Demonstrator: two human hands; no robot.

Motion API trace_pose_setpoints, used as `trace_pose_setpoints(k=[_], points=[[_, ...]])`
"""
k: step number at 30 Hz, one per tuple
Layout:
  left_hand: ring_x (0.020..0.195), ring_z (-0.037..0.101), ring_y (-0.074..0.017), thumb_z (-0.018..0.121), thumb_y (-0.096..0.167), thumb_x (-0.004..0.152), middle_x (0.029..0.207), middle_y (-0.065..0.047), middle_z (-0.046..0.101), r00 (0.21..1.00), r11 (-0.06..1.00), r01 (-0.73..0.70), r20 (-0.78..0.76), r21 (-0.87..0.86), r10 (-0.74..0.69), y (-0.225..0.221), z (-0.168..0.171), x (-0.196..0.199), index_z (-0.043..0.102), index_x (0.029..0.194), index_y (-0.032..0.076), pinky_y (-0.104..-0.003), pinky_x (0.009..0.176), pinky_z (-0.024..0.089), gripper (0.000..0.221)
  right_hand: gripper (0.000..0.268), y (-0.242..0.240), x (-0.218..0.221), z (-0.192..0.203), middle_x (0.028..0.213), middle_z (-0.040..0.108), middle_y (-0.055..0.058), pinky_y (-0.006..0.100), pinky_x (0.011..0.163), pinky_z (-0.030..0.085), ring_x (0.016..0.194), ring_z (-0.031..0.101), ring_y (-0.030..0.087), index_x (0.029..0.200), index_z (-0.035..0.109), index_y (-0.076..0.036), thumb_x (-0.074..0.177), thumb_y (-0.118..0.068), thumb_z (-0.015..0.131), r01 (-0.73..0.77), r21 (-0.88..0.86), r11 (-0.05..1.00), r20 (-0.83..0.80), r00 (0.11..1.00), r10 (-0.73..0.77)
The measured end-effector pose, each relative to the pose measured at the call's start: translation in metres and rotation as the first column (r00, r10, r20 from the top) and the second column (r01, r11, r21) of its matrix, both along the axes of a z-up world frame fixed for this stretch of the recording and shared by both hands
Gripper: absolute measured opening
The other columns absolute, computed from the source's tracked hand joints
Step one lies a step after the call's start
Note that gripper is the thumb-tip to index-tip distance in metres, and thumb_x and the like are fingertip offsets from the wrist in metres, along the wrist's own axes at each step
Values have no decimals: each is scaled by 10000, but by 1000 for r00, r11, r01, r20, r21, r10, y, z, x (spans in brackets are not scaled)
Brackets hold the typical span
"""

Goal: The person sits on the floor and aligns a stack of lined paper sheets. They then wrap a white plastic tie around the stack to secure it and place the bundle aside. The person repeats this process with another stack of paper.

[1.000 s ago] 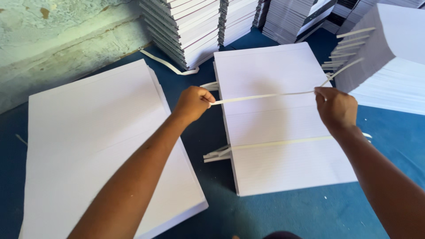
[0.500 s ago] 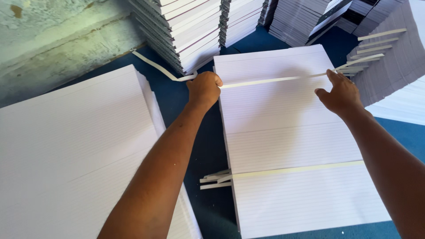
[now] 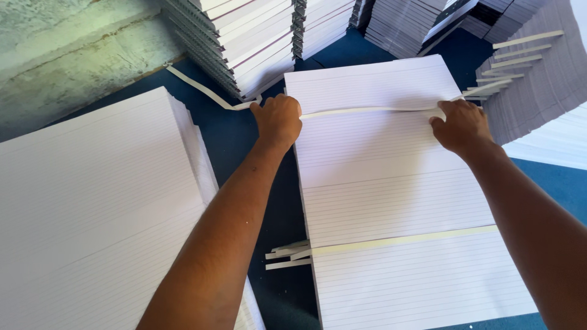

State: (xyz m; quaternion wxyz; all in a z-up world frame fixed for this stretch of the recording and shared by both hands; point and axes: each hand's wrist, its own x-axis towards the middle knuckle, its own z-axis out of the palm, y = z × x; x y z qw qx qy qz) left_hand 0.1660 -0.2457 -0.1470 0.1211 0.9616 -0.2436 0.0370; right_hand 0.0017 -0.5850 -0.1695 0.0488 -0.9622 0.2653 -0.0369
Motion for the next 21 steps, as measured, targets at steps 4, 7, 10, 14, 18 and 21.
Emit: trace_pose_setpoints(k=[4, 7, 10, 14, 18, 21], points=[[1055, 605, -271, 729, 74, 860, 1003, -40, 674, 1000, 1000, -2, 10, -6, 2, 0, -1, -3, 775, 909, 172, -585, 1035, 331, 119, 487, 7, 2, 5, 1463, 486, 248, 592, 1162, 329, 1415, 420, 407, 1470, 578, -127, 1041, -357, 570, 94, 17, 995, -83, 992, -92], [1052, 599, -268, 721, 53, 864, 1000, -43, 669, 1000, 1000, 5, 26, 11, -5, 4, -2, -3, 775, 934, 168, -586, 1050, 318, 145, 506, 6, 3, 6, 1503, 415, 261, 596, 1154, 327, 1410, 400, 414, 1474, 558, -149, 1024, -381, 554, 103, 43, 994, -71, 992, -100], [1065, 585, -266, 735, 59, 840, 992, -47, 662, 998, 1000, -4, 61, 14, 4, 8, 0, -5, 780, 928, 171, -596, 1061, 298, 149, 524, -3, 0, 2, 1550, 342, 252, 594, 1155, 253, 1444, 310, 414, 1462, 533, -145, 1012, -412, 518, 82, 29, 996, -39, 996, -81], [1060, 580, -260, 753, 108, 823, 953, -43, 660, 997, 999, -20, 82, 31, 18, 10, 3, -9, 782, 896, 162, -608, 1087, 261, 96, 607, -11, 4, -8, 1572, 382, 214, 573, 1186, 262, 1478, 330, 374, 1529, 418, -63, 1033, -414, 432, 87, 154, 984, -37, 996, -82], [1020, 606, -260, 730, 204, 883, 923, -49, 679, 993, 998, -34, 109, -53, 39, 8, 4, -15, 764, 865, 109, -594, 1020, 307, 103, 652, -12, 7, -7, 1545, 387, 255, 571, 1180, 262, 1477, 321, 393, 1534, 390, -7, 1038, -427, 441, 79, 103, 991, -62, 995, -73], [936, 633, -268, 725, 289, 912, 901, -64, 685, 995, 991, -73, 63, -113, 81, 2, 0, -19, 749, 871, 102, -562, 954, 351, 192, 716, -8, 7, -6, 1516, 401, 286, 556, 1157, 312, 1439, 368, 412, 1526, 376, 42, 1022, -459, 474, 164, 120, 979, -60, 986, -158]])
